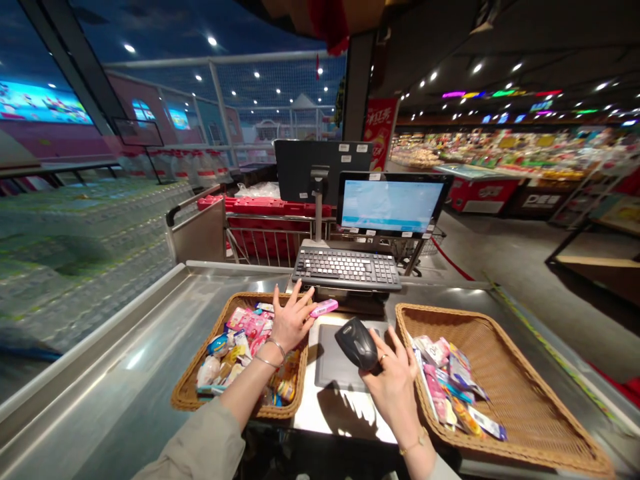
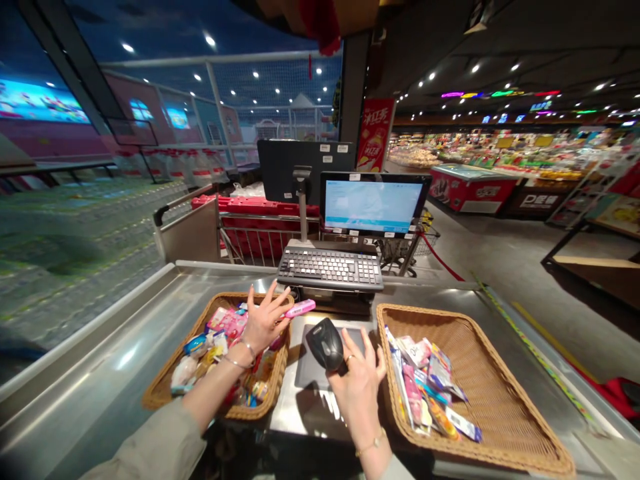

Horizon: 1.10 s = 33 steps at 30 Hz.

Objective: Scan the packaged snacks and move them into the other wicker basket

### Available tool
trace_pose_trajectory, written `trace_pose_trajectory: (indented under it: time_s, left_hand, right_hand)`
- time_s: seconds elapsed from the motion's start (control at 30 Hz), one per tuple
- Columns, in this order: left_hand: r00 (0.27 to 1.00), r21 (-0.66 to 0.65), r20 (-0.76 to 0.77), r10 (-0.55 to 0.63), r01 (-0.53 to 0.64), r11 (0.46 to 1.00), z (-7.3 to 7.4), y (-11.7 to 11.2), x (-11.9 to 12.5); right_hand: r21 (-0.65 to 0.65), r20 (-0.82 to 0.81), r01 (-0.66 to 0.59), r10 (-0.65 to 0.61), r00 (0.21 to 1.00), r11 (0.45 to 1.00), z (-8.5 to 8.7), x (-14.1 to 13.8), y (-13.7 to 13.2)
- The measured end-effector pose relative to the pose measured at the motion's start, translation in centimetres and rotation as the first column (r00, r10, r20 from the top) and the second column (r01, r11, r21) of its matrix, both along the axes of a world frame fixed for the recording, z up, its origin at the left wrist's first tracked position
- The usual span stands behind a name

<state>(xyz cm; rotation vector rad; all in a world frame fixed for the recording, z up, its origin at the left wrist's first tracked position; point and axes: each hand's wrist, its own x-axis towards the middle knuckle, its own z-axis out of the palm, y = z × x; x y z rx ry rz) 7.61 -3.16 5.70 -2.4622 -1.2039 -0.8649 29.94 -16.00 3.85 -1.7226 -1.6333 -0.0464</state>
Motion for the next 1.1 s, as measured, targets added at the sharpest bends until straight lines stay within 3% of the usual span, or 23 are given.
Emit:
trace_pose_trajectory:
  time_s: [0.3,0.67,1.1]
  left_hand:
    - [0.993,0.081,0.03,-0.11,0.107,0.991,0.3,0.5,3.8]
    - [0.967,0.109,0.034,-0.251,0.246,0.963,0.6,0.6,8.6]
    - [0.908,0.13,0.029,-0.417,0.411,0.903,0.9,0.0,14.5]
  right_hand:
    - [-0.013,0.023,0.094,-0.093,0.995,0.996,-0.8,2.4,-1.4]
    - [0.07,0.057,0.235,-0.24,0.969,0.969,-0.8,5.5,-3.4]
    - [0.084,0.004,0.456,-0.458,0.889,0.886,-1.0,8.8,-6.1]
